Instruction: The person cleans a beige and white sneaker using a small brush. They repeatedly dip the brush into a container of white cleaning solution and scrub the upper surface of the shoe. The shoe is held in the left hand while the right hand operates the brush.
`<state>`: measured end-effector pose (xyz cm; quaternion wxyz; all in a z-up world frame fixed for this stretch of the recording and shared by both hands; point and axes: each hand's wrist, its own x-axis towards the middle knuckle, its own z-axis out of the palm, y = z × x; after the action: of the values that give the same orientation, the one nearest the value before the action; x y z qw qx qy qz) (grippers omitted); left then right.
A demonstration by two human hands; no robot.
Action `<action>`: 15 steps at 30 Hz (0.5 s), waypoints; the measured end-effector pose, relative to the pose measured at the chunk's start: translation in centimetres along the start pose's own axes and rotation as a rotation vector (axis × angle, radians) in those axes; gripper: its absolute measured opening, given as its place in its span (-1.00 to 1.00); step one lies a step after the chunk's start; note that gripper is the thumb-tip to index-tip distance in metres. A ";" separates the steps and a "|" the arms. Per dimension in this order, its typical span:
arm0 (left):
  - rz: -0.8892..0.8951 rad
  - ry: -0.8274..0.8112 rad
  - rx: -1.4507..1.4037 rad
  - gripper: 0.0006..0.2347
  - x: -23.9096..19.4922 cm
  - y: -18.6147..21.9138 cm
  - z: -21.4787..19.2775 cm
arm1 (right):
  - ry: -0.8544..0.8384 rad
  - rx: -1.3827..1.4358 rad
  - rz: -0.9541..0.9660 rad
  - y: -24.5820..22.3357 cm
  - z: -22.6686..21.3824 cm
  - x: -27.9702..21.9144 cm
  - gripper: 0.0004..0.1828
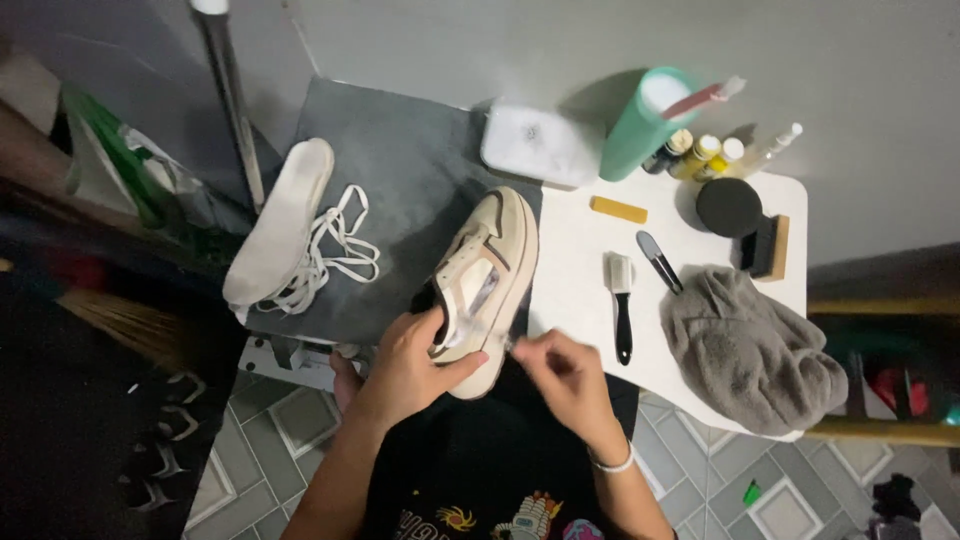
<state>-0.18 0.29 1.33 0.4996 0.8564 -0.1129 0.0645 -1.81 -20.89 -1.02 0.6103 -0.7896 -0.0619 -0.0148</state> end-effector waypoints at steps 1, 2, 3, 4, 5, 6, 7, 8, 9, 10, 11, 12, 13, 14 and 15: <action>-0.002 -0.010 -0.002 -0.70 0.0 0.2 -0.1 | 0.006 0.000 0.009 0.0 -0.3 0.1 -0.82; 0.027 -0.010 0.031 -0.68 0.0 0.5 -0.3 | 0.004 -0.004 -0.020 0.1 -0.5 0.3 -0.79; 0.057 -0.009 0.064 -0.65 0.0 0.7 -0.6 | 0.001 -0.008 -0.049 0.0 -0.7 0.6 -0.77; 0.062 -0.017 0.066 -0.65 0.0 0.7 -0.8 | 0.010 -0.005 -0.048 -0.1 -0.6 0.6 -0.77; 0.017 -0.037 0.053 -0.69 0.0 0.6 -1.0 | -0.030 -0.008 -0.058 -0.3 -0.5 0.6 -0.77; -0.031 -0.051 0.035 -0.71 -0.1 0.6 -1.0 | -0.076 -0.016 -0.069 -0.5 -0.5 0.6 -0.76; -0.028 -0.054 0.031 -0.71 0.0 0.3 -0.7 | -0.073 -0.020 -0.068 0.2 -0.9 0.7 -0.76; -0.017 -0.050 0.038 -0.69 -0.1 0.1 -0.5 | -0.007 -0.060 -0.081 0.8 -1.3 1.0 -0.78; -0.005 -0.047 0.046 -0.67 -0.2 -0.2 -0.3 | 0.058 -0.100 -0.096 1.4 -1.6 1.2 -0.80; -0.012 -0.034 0.046 -0.67 -0.1 0.1 -0.4 | 0.044 -0.101 -0.100 1.1 -1.4 1.0 -0.80; -0.006 -0.038 0.026 -0.68 0.0 0.3 -0.5 | -0.054 -0.064 -0.082 0.8 -1.2 0.8 -0.76; -0.002 -0.044 0.006 -0.68 0.1 0.6 -0.6 | -0.153 -0.025 -0.061 0.5 -1.0 0.5 -0.73; -0.009 -0.033 0.008 -0.68 0.1 0.5 -0.8 | -0.166 -0.025 -0.063 0.4 -1.1 0.9 -0.73; -0.009 -0.020 0.005 -0.67 0.1 0.5 -0.8 | -0.061 -0.077 -0.074 0.3 -1.3 1.2 -0.77; -0.009 -0.006 0.002 -0.66 0.0 0.5 -0.8 | 0.043 -0.130 -0.086 0.3 -1.5 1.5 -0.81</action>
<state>-0.34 0.74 2.13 0.4989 0.8575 -0.1106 0.0596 -0.25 -22.34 -0.78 0.5579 -0.8236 -0.0816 -0.0619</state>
